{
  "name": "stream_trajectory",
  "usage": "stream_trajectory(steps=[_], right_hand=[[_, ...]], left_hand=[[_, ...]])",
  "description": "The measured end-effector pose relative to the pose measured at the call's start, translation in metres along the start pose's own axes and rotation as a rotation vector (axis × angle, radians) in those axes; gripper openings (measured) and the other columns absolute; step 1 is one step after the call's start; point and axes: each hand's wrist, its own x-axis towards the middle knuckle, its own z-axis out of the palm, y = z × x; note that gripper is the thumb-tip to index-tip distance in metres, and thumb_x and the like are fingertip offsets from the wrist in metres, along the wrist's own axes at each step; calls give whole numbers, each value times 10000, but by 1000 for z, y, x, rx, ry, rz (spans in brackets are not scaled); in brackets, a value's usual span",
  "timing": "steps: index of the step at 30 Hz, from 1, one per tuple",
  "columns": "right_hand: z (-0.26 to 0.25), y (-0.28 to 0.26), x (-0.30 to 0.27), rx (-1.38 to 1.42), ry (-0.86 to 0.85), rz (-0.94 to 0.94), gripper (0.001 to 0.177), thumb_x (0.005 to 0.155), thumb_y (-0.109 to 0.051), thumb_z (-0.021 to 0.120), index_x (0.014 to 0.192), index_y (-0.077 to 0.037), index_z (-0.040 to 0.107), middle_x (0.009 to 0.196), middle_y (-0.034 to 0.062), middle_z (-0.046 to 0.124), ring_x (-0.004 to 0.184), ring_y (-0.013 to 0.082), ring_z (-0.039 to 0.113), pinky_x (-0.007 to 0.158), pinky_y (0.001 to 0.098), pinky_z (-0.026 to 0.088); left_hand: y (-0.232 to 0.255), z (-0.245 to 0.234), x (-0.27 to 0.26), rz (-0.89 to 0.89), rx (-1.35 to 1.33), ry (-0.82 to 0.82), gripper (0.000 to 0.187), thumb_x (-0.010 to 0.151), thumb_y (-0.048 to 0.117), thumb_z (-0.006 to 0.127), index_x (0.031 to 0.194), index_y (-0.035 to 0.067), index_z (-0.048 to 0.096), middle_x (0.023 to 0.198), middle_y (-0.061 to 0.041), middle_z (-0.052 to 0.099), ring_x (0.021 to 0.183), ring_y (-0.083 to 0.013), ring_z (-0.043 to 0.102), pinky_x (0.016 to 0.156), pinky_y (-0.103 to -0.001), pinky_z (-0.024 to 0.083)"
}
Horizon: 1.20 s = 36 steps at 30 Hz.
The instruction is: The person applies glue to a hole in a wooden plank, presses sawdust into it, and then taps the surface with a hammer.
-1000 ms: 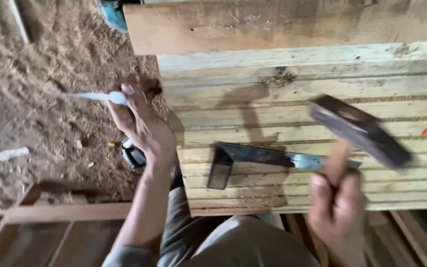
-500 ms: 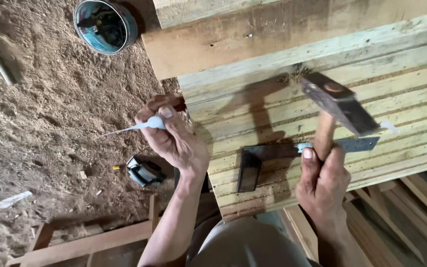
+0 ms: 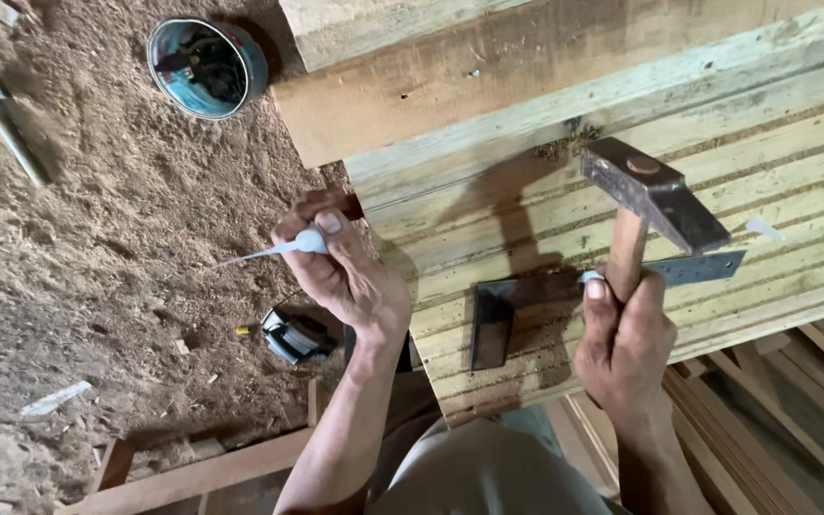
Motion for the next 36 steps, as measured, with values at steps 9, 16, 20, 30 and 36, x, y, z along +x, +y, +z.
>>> stream_trajectory(steps=[9, 16, 20, 30, 36], right_hand=[[0, -5, -4, 17, -65, -2, 312, 1175, -303, 494, 1168, 2, 554, 703, 239, 649, 576, 435, 701, 509, 503, 589], [4, -16, -4, -106, -59, -1, 376, 1123, -386, 546, 1174, -14, 537, 722, 289, 654, 687, 542, 700, 500, 627, 518], [-1, 1, -1, -42, -50, 8, 357, 1173, -344, 475, 1178, 9, 527, 696, 238, 647, 574, 443, 698, 520, 512, 598], [8, 6, -5, -55, 19, -12, 336, 1142, -335, 569, 1159, 0, 555, 767, 300, 676, 723, 539, 706, 554, 605, 546], [-2, -8, -3, -44, 8, 26, 342, 1136, -350, 559, 1150, -8, 563, 740, 273, 678, 707, 525, 714, 570, 589, 571]], left_hand=[[-1, -3, -3, -4, 34, -11, 155, 1172, 109, 491, 1298, 66, 571, 1106, -89, 619, 945, -156, 538, 850, -319, 466], [1, -4, -7, -33, 78, -14, 119, 1179, 139, 485, 1241, 75, 564, 1091, -85, 622, 853, -112, 472, 777, -292, 431], [0, 3, -1, -33, 107, -4, 111, 1180, 156, 481, 1220, 89, 559, 1089, -88, 635, 840, -111, 474, 787, -294, 428], [8, 10, 1, -80, 86, 18, 83, 1160, 114, 500, 1208, 73, 552, 1084, -96, 590, 906, -137, 457, 814, -315, 393], [14, 16, 1, -90, 68, 23, 103, 1154, 109, 505, 1220, 45, 550, 1030, -95, 577, 900, -143, 468, 825, -327, 428]])
